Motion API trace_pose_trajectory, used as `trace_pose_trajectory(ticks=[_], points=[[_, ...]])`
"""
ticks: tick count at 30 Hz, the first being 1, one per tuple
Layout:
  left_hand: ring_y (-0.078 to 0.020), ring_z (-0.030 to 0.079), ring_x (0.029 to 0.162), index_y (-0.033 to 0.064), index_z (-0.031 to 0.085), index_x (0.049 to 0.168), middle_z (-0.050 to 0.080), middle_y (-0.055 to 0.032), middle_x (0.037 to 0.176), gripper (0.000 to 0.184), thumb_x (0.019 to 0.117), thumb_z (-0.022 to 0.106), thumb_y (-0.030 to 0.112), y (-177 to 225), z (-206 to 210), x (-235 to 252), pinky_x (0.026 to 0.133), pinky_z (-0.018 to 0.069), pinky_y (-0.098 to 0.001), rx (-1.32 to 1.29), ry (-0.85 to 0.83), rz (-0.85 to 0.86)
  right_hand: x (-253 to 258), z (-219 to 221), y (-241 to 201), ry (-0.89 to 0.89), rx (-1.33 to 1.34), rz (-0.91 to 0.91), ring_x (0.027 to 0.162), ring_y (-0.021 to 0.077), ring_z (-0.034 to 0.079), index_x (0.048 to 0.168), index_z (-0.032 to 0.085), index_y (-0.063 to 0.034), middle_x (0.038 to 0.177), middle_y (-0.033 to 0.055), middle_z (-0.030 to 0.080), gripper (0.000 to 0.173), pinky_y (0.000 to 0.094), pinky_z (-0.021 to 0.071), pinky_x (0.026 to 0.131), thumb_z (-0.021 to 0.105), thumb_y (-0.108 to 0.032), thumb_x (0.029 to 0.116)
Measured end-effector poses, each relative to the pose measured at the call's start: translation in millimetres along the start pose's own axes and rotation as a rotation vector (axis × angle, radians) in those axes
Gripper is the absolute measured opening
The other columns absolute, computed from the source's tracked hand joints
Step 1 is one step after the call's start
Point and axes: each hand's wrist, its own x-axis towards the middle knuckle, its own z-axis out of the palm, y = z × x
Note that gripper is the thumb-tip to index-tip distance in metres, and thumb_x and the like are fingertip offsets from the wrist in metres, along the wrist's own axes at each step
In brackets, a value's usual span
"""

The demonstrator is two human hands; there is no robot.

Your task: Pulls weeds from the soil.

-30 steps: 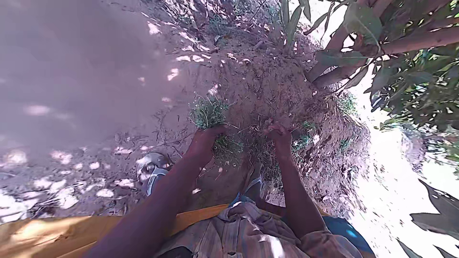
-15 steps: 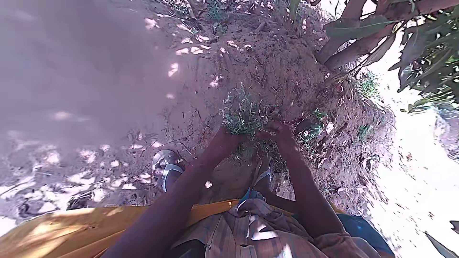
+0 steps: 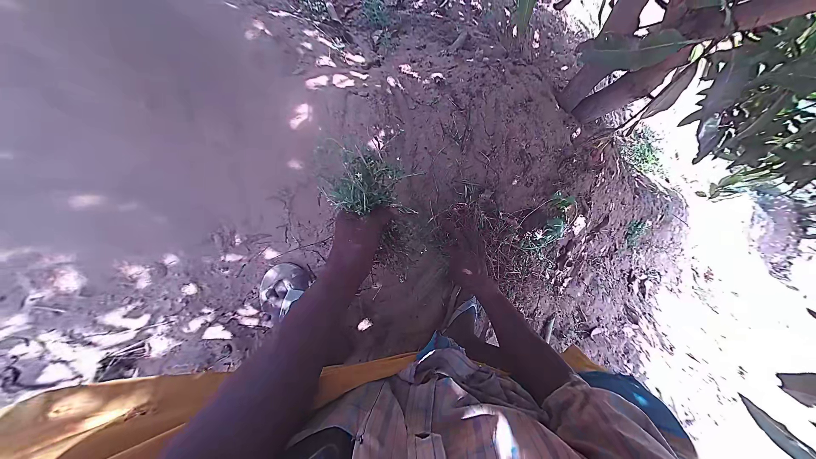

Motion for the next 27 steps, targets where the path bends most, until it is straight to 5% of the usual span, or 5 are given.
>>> trace_pose_trajectory(ticks=[9, 12, 16, 23, 27], points=[[-0.0081, 0.063, 0.092, 0.0043, 0.056, 0.124, 0.063, -0.0048, 0.106, 0.037, 0.0897, 0.069, -0.001, 1, 1, 1, 0.080, 0.0548, -0.0274, -0.106, 0.051, -0.084, -4, -61, -8, 0.351, 0.625, 0.076, 0.094, 0.0302, 0.065, 0.117, 0.071, 0.0007, 0.107, 0.0196, 0.070, 0.029, 0.0504, 0.0504, 0.086, 0.051, -0.018, 0.1078], [-0.0082, 0.064, 0.084, 0.0086, 0.061, 0.111, 0.066, -0.0011, 0.094, 0.020, 0.0931, 0.068, 0.009, 3, 0, -1, 0.073, 0.0551, -0.0289, -0.137, 0.054, -0.143, -10, -70, -6, 0.360, 1.191, -0.007, 0.093, 0.0119, 0.063, 0.111, 0.071, 0.0011, 0.109, 0.0090, 0.072, 0.032, 0.0310, 0.0514, 0.085, 0.042, -0.011, 0.1082], [-0.0134, 0.066, 0.085, 0.0080, 0.062, 0.113, 0.067, -0.0044, 0.096, 0.016, 0.0995, 0.061, 0.016, 5, 4, -3, 0.073, 0.0555, -0.0330, -0.163, -0.044, -0.284, -17, -82, -13, 0.297, 1.610, -0.147, 0.093, 0.0130, 0.071, 0.101, 0.069, -0.0002, 0.106, 0.0082, 0.074, 0.039, 0.0300, 0.0566, 0.089, 0.030, -0.007, 0.1072], [-0.0193, 0.070, 0.090, 0.0044, 0.060, 0.118, 0.071, -0.0106, 0.101, 0.020, 0.1048, 0.050, 0.016, -1, 2, 0, 0.076, 0.0587, -0.0343, -0.295, -0.211, -0.395, -25, -80, -16, 0.142, 1.297, -0.575, 0.093, 0.0076, 0.072, 0.086, 0.077, -0.0075, 0.089, -0.0012, 0.077, 0.033, 0.0281, 0.0565, 0.093, 0.045, -0.003, 0.0949], [-0.0169, 0.070, 0.085, 0.0051, 0.064, 0.110, 0.072, -0.0086, 0.096, 0.017, 0.1037, 0.051, 0.014, 1, 0, 0, 0.073, 0.0582, -0.0321, -0.268, -0.192, -0.363, -27, -90, -23, 0.226, 0.919, -0.392, 0.072, -0.0026, 0.060, 0.080, 0.070, -0.0021, 0.072, -0.0060, 0.067, 0.028, 0.0199, 0.0502, 0.075, 0.051, -0.005, 0.1005]])
